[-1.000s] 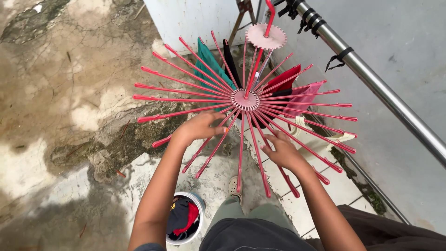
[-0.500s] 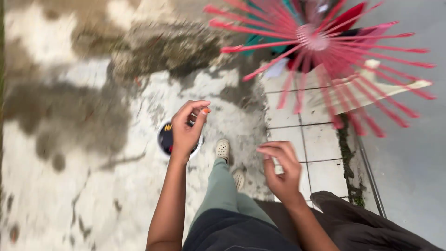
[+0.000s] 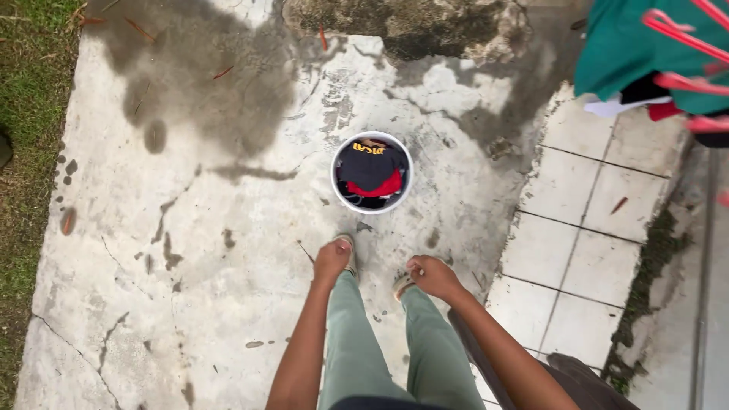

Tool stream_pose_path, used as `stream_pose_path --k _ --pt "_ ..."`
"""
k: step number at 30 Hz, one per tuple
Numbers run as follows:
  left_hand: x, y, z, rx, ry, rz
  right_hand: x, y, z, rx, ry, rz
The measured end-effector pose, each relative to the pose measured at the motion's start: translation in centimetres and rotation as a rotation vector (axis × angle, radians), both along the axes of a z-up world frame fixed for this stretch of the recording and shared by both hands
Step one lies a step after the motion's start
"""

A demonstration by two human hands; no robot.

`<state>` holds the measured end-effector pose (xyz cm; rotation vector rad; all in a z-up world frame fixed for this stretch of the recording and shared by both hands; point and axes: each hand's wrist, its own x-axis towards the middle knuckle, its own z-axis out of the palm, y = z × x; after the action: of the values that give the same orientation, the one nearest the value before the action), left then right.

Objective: Hanging wet clothes from a bucket onto a laundry rack to dry.

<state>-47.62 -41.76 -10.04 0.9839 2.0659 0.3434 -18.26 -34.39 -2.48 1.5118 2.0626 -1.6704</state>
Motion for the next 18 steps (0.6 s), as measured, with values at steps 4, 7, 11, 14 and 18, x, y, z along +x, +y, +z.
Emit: stream_pose_path --k 4,7,11,14,18 --pt "-1.5 1.1 -8.0 -0.2 -0.045 0.027 -4.7 3.1 -9.1 -0.141 -0.229 -0.013" --pt "-2.4 2.5 -12.0 -0.289 0.002 0.005 -7.8 4.7 -16.3 -0.24 -0.374 -0.041" --pt "-4.4 7.0 -17.7 -0.322 -0.052 -0.046 -11.7 6.8 -23.5 -0.257 -0.402 -0.163" --pt "-5.4 10.9 -22.3 -0.244 -0.036 -0.034 -14.1 8.0 -27.4 -0.241 -0.392 -0.264" --pt "-6.2 14.2 -31.2 0.02 0.06 -0.101 -16.1 7.7 -29.7 -0.228 -0.341 -0.406"
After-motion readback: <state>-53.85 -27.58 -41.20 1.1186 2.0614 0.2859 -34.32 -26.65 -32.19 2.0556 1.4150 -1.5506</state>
